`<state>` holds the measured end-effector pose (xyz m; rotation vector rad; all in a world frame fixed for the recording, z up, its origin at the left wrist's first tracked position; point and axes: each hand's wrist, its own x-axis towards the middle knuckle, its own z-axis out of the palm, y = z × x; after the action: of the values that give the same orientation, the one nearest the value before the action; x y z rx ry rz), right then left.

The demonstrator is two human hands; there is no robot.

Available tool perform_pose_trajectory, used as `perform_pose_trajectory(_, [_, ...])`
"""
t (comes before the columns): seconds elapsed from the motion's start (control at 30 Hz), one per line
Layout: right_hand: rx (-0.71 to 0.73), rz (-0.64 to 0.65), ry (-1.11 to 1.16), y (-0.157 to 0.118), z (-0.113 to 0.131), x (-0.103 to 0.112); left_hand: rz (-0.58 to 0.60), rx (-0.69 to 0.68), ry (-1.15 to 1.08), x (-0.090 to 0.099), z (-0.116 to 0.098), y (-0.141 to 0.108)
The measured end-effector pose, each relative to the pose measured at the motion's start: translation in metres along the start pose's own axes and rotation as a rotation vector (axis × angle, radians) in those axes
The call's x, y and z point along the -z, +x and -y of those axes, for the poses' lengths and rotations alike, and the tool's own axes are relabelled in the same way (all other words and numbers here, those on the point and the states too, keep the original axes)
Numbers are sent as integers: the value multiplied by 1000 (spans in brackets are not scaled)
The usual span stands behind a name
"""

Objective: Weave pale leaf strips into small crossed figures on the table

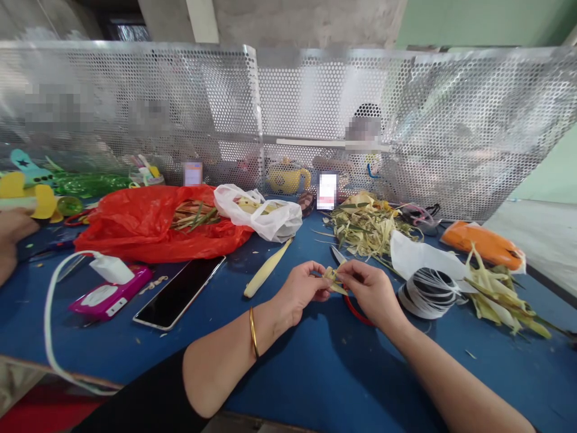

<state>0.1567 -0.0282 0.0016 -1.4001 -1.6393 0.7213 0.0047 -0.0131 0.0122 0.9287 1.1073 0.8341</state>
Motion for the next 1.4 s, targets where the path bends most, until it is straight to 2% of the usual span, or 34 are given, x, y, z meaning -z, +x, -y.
perform_pose_trajectory(0.17, [-17,11,-248,-3,5,2,-17,-54,49,-1,5,1])
perform_pose_trajectory(0.43, [5,19,-335,-3,5,3,10,-84,64,-1,6,1])
perform_pose_trajectory(0.53, [14,32,-312,-4,7,2,16,-139,124,1,8,3])
perform_pose_trajectory(0.67, [-67,24,-289,-3,7,1,38,-296,316,5,14,7])
perform_pose_trajectory(0.77, [-115,28,-92,-1,2,0,41,-356,441,8,17,9])
perform_pose_trajectory(0.87, [-106,57,129,1,-2,-1,37,-361,488,10,15,8])
perform_pose_trajectory(1.07, [-133,104,252,3,-3,1,105,-306,438,10,12,9])
perform_pose_trajectory(1.27, [-129,113,183,4,-2,5,150,-228,318,8,10,6])
perform_pose_trajectory(1.4, [-166,168,166,3,3,6,184,-299,433,9,10,4])
